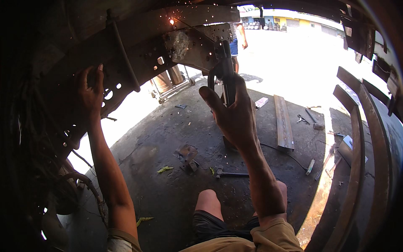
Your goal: The person sits on the ground and uses a welding torch to weld a metal bracket attached to a vehicle's undercarriage. They hold the bracket with one hand and operate the torch with the other, creating sparks as they work.
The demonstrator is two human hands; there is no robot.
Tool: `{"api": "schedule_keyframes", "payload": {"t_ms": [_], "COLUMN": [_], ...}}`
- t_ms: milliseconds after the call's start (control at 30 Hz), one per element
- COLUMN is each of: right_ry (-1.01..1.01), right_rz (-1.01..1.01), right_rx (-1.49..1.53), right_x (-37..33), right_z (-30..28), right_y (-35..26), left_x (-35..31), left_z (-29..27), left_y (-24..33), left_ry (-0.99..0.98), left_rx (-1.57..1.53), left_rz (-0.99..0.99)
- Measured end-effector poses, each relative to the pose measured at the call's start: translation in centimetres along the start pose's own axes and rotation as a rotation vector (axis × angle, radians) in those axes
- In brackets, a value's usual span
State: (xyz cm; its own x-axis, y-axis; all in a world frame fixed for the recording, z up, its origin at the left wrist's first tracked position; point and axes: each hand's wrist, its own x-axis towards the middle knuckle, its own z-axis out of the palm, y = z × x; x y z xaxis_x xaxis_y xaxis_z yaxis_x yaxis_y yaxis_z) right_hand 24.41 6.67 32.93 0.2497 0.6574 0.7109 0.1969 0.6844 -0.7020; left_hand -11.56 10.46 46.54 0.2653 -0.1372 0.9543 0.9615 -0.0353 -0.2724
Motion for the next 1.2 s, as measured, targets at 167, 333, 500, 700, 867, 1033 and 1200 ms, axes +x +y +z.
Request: {"api": "schedule_keyframes", "payload": {"t_ms": [167,333,500,700,867,1033,1200], "right_ry": [-0.017,-0.013,-0.015,-0.027,-0.042,-0.029,-0.056], "right_rz": [0.010,-0.004,-0.029,-0.021,-0.048,-0.092,-0.023], "right_rx": [0.016,-0.067,-0.080,-0.055,0.026,0.008,0.032], "right_x": [0.1,0.3,0.4,0.7,0.6,0.7,0.8], "right_z": [0.1,0.0,0.3,0.4,0.6,0.5,0.5], "right_y": [-0.2,-0.2,0.1,0.7,0.6,0.7,0.3], "left_x": [0.0,-0.2,-0.2,-0.2,-0.3,-0.3,-0.5], "left_z": [-0.1,0.2,0.3,0.4,0.3,0.5,0.6], "left_y": [0.4,0.2,-0.1,0.2,-0.1,0.0,-0.1], "left_ry": [0.005,0.003,0.012,-0.003,-0.008,-0.006,-0.006], "left_rx": [-0.014,-0.041,-0.032,-0.081,-0.085,-0.127,-0.129], "left_rz": [-0.041,-0.056,-0.029,-0.077,-0.069,-0.072,-0.083]}}
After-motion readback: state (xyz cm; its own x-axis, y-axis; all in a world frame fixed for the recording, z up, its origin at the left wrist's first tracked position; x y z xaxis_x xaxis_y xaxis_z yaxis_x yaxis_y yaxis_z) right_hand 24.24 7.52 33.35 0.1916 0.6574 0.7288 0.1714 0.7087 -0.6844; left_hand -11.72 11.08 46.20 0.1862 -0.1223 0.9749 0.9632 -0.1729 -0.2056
